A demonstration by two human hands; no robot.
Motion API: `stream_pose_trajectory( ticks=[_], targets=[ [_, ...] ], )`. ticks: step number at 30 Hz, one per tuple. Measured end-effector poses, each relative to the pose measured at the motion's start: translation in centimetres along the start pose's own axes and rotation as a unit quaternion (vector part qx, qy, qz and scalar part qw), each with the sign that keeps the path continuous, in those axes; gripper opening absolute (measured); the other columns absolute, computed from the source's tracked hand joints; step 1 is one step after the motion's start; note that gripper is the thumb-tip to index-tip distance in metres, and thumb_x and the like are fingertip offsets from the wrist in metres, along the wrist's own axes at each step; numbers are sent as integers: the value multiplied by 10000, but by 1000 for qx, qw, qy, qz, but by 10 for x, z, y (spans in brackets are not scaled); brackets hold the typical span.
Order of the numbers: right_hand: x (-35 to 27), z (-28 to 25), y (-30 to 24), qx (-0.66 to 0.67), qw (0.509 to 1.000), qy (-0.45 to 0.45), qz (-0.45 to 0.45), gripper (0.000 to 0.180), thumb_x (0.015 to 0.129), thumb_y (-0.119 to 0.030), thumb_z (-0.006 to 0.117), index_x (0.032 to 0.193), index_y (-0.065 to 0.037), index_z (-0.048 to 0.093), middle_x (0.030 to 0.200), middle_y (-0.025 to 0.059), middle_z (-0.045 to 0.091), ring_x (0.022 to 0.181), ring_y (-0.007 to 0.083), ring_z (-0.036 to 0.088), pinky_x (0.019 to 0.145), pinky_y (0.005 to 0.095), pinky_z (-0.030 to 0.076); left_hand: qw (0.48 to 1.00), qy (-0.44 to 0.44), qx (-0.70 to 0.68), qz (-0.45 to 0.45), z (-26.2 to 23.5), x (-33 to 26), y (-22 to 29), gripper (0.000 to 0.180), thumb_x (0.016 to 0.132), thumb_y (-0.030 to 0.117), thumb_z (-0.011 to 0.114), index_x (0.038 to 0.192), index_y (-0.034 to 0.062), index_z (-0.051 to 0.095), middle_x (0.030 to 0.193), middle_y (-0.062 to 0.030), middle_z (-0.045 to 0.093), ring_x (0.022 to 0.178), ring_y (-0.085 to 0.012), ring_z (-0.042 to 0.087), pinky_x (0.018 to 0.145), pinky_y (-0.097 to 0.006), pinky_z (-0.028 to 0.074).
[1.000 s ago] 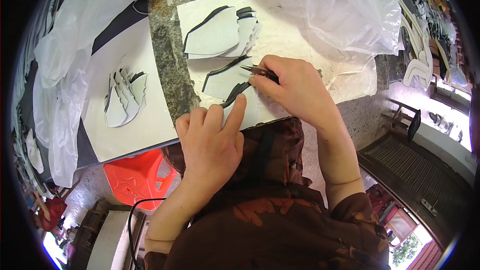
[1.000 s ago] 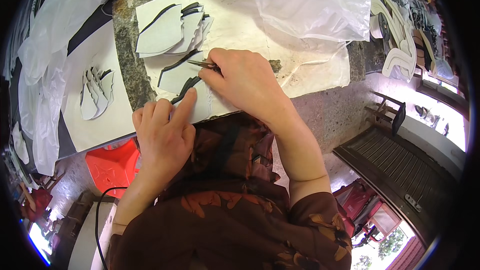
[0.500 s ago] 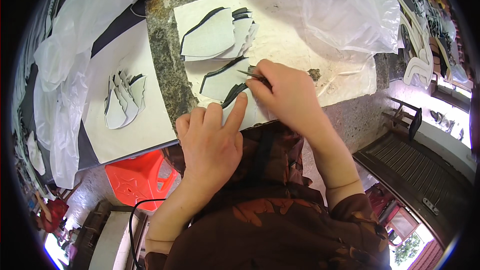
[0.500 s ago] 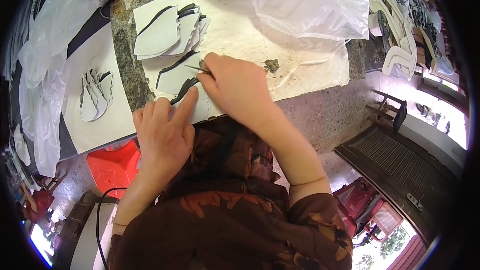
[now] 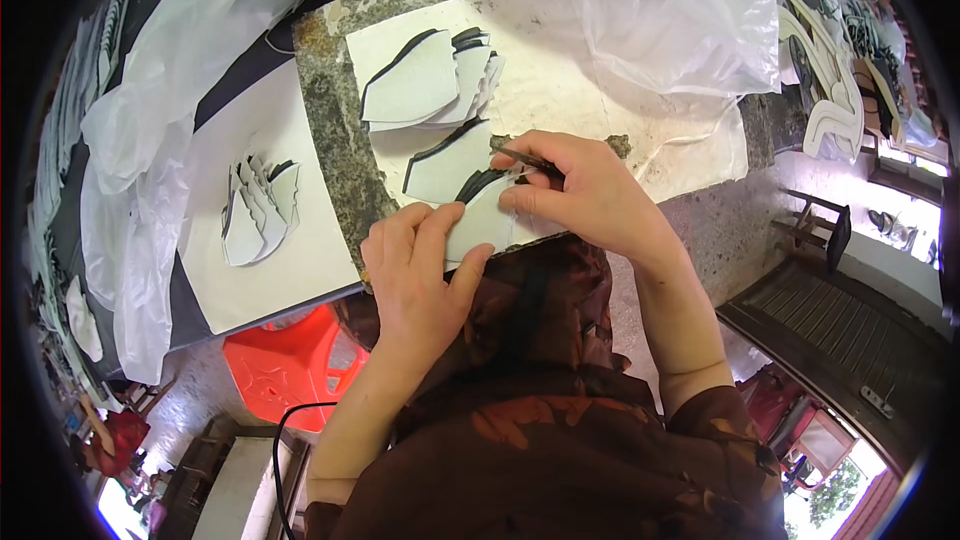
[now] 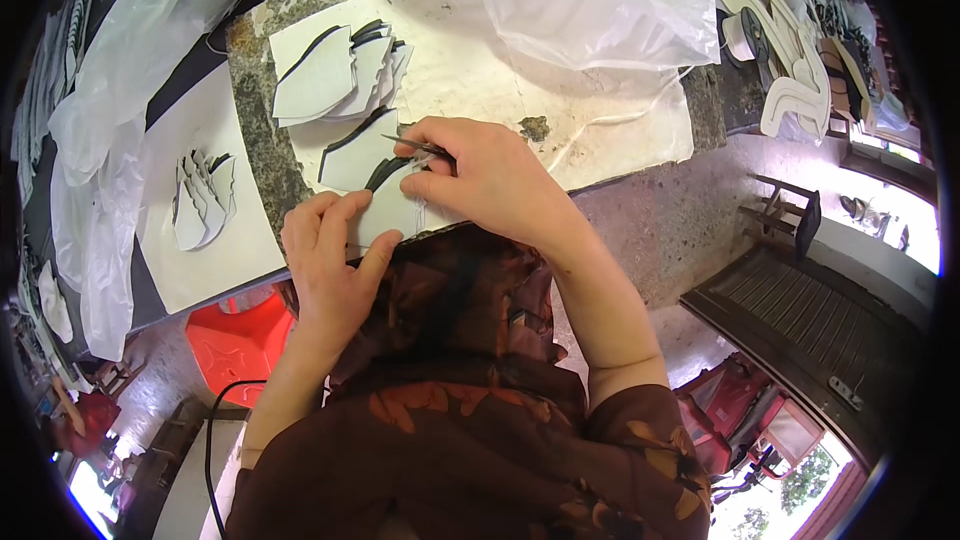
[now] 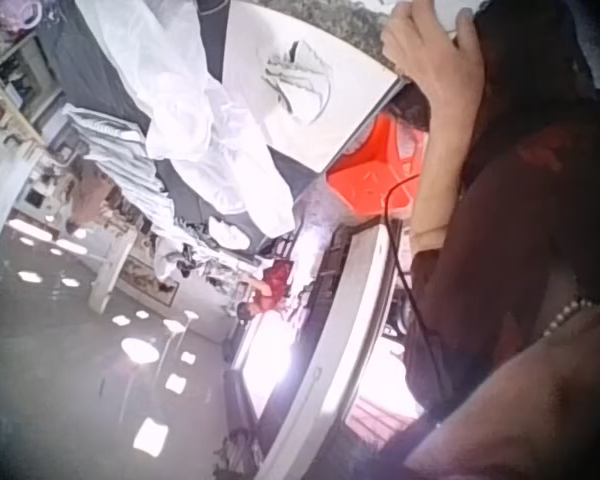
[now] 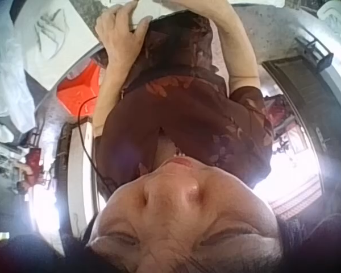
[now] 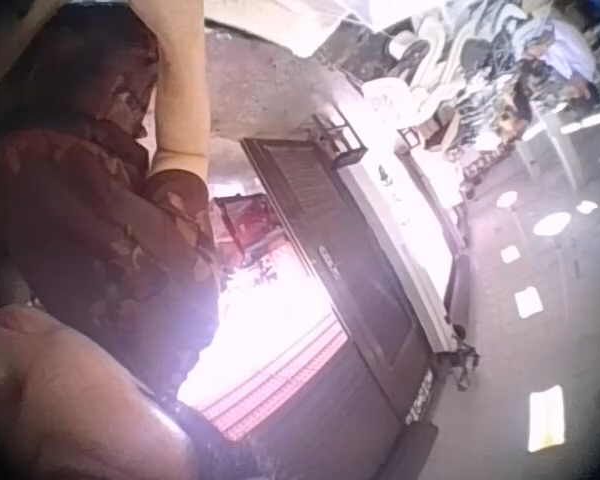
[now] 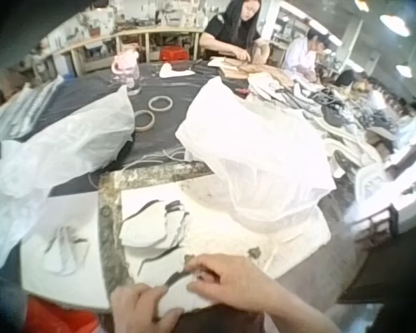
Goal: Trimming and cleaning edges of shoe upper components using a small nipper tool.
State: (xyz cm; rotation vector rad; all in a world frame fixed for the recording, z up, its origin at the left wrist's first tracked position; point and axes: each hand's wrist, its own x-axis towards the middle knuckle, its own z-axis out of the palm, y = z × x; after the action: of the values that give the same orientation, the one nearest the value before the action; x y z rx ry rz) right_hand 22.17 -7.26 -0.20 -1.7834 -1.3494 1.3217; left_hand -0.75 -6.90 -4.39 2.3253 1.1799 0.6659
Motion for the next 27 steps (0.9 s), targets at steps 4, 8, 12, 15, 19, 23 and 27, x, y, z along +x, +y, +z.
stream_pose_trajectory(
  ticks=[4,8,12,15,19,23,27],
  targets=[
    [-4,2,1,-38,999,8,8,323,830,-257,754,1070,-45,708,774,103,648,689,219,613,676,357,503,1000,-6,-8,8,-1,3,-1,510,811,277,838,1257,82,685,1135,-100,589,1037,-300,562,888,-423,407],
    [-9,15,5,-94,993,74,-18,220,846,-214,728,983,-47,688,810,111,667,725,272,649,679,381,511,1000,-27,0,8,-4,6,1,528,797,272,841,1265,88,680,1124,-91,593,1036,-291,567,892,-422,402],
    [-12,22,10,-9,995,101,-24,181,868,-141,737,970,-8,670,724,47,588,660,109,529,632,281,455,999,-42,-3,1,-5,7,2,523,788,247,838,1260,93,674,1129,-84,589,1052,-293,565,901,-422,396],
    [-9,22,8,-6,995,100,-14,125,878,-106,724,935,-7,672,751,17,612,678,73,531,646,259,453,998,-56,-23,-33,-7,15,5,487,777,225,836,1224,111,681,1144,-81,584,1081,-295,556,915,-426,395],
    [-17,18,-5,169,985,-14,18,100,907,-95,723,937,-15,671,779,-33,615,712,39,533,665,237,447,996,-56,-58,-47,-13,22,6,427,762,216,840,1157,132,699,1157,-78,580,1103,-298,547,931,-432,395],
    [-15,15,-2,247,968,-31,9,121,956,-129,723,990,-25,673,851,-59,613,774,31,538,699,220,446,991,-82,-96,-48,-23,28,6,329,776,197,833,1077,130,717,1141,-76,588,1088,-304,546,934,-433,406],
    [-8,22,-2,219,974,-43,-29,144,1006,-139,675,1082,-18,688,938,-29,633,875,58,565,787,235,469,969,-112,-213,-64,-31,43,-1,153,896,179,781,999,83,722,926,-30,643,889,-214,601,820,-361,460]
  ],
)
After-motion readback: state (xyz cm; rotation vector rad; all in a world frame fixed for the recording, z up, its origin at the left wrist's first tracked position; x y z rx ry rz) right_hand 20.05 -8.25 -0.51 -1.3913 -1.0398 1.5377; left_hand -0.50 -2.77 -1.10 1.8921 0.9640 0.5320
